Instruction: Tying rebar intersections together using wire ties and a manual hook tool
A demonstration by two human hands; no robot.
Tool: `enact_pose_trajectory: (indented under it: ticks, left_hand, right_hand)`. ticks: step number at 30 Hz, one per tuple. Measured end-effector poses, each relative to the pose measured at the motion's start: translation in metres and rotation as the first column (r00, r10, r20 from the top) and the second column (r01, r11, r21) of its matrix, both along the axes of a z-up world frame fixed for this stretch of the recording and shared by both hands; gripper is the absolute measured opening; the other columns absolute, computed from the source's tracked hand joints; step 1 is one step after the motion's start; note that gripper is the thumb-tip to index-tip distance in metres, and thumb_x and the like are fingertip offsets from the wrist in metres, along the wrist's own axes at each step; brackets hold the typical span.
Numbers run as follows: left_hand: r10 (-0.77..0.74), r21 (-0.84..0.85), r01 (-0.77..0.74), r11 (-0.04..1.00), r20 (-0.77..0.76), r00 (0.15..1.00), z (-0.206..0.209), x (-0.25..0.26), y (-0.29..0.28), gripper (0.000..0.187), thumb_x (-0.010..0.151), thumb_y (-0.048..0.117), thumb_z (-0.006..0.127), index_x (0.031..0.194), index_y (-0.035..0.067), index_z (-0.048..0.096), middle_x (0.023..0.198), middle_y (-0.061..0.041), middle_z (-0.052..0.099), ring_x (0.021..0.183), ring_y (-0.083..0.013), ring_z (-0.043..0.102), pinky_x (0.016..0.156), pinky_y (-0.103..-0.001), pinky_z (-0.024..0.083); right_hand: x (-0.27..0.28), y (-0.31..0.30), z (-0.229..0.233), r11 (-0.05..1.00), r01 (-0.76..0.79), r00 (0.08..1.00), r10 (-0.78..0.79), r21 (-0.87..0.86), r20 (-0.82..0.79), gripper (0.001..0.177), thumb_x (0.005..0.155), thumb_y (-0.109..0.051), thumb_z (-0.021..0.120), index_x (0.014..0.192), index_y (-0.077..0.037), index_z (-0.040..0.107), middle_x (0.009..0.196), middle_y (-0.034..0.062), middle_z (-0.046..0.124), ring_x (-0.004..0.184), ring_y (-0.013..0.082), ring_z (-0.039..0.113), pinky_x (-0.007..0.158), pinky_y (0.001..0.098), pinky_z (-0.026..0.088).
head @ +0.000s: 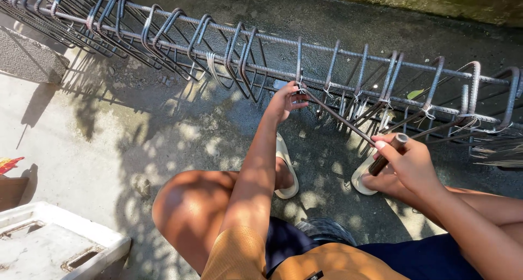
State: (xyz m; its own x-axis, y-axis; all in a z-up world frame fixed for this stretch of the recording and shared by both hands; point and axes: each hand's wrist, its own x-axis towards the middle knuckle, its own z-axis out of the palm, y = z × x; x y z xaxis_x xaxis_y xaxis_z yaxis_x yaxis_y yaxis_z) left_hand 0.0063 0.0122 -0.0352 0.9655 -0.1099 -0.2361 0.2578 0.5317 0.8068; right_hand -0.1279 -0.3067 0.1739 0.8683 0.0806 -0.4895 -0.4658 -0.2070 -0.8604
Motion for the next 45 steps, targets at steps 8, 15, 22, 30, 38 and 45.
enact_pose_trajectory:
  ticks: [8, 15, 22, 30, 38, 45]
  left_hand:
    - [0.016, 0.000, -0.016, 1.000, -0.021, 1.000, -0.002, 0.001, -0.002, 0.032, 0.095, 0.034, 0.058, 0.112, 0.007, 0.063, 0.107, -0.015, 0.063, 0.099, -0.0314, 0.065, 0.087, -0.047, 0.057]
    - [0.003, 0.025, -0.003, 1.000, -0.009, 1.000, -0.027, 0.010, 0.001, 0.041, 0.093, 0.050, 0.066, 0.108, 0.011, 0.066, 0.104, -0.011, 0.066, 0.102, -0.0323, 0.069, 0.089, -0.052, 0.061]
    - [-0.019, -0.053, 0.022, 0.998, 0.061, 0.998, -0.012, -0.003, -0.002, 0.039, 0.087, 0.035, 0.076, 0.116, 0.012, 0.061, 0.113, -0.010, 0.065, 0.098, -0.0290, 0.074, 0.088, -0.049, 0.064]
    - [0.109, 0.614, -0.033, 0.789, -0.087, 0.990, 0.005, 0.004, -0.030, 0.032, 0.100, 0.033, 0.051, 0.124, 0.011, 0.050, 0.102, -0.016, 0.063, 0.090, -0.0315, 0.072, 0.084, -0.052, 0.063]
    - [0.159, 0.662, -0.021, 0.750, -0.150, 0.976, 0.028, 0.001, -0.040, 0.068, 0.097, 0.041, 0.050, 0.154, 0.006, 0.035, 0.140, -0.025, 0.053, 0.129, -0.0405, 0.056, 0.111, -0.055, 0.044]
    - [0.161, 0.638, -0.022, 0.769, -0.161, 0.974, 0.031, 0.000, -0.040, 0.072, 0.103, 0.038, 0.043, 0.161, -0.003, 0.028, 0.145, -0.028, 0.051, 0.133, -0.0402, 0.054, 0.110, -0.055, 0.045]
  right_hand:
    - [0.015, -0.001, -0.009, 0.978, 0.114, 0.994, -0.112, 0.174, -0.022, 0.024, 0.109, -0.020, 0.049, 0.115, 0.000, 0.061, 0.103, 0.0191, 0.068, 0.085, 0.0213, 0.059, 0.069, 0.0386, 0.050]
    - [0.015, -0.034, -0.200, 0.793, 0.430, 0.890, -0.291, 0.433, -0.351, 0.051, 0.110, -0.055, 0.050, 0.110, -0.006, 0.064, 0.086, 0.0160, 0.071, 0.067, 0.0153, 0.069, 0.063, 0.0303, 0.062]
    - [-0.017, 0.009, -0.252, 0.415, 0.701, 0.653, -0.047, 0.580, -0.756, 0.060, 0.108, -0.054, 0.045, 0.133, 0.000, 0.048, 0.080, -0.0011, 0.057, 0.065, 0.0033, 0.055, 0.056, 0.0167, 0.058]
    - [-0.020, 0.019, -0.227, 0.829, 0.433, 0.885, -0.318, 0.353, -0.340, 0.055, 0.108, -0.040, 0.052, 0.146, -0.012, 0.023, 0.138, 0.0225, 0.063, 0.086, 0.0295, 0.075, 0.070, 0.0451, 0.063]
    - [-0.057, 0.025, -0.183, 0.886, -0.011, 0.883, 0.227, -0.464, 0.411, 0.084, 0.087, -0.014, 0.078, 0.155, -0.019, 0.029, 0.165, 0.0154, 0.034, 0.100, 0.0321, 0.070, 0.078, 0.0357, 0.063]
    - [-0.065, 0.026, -0.202, 0.091, -0.020, 0.606, 0.793, -0.996, 0.060, 0.076, 0.084, -0.044, 0.068, 0.153, -0.046, 0.037, 0.164, 0.0054, 0.030, 0.115, 0.0337, 0.064, 0.114, 0.0622, 0.037]
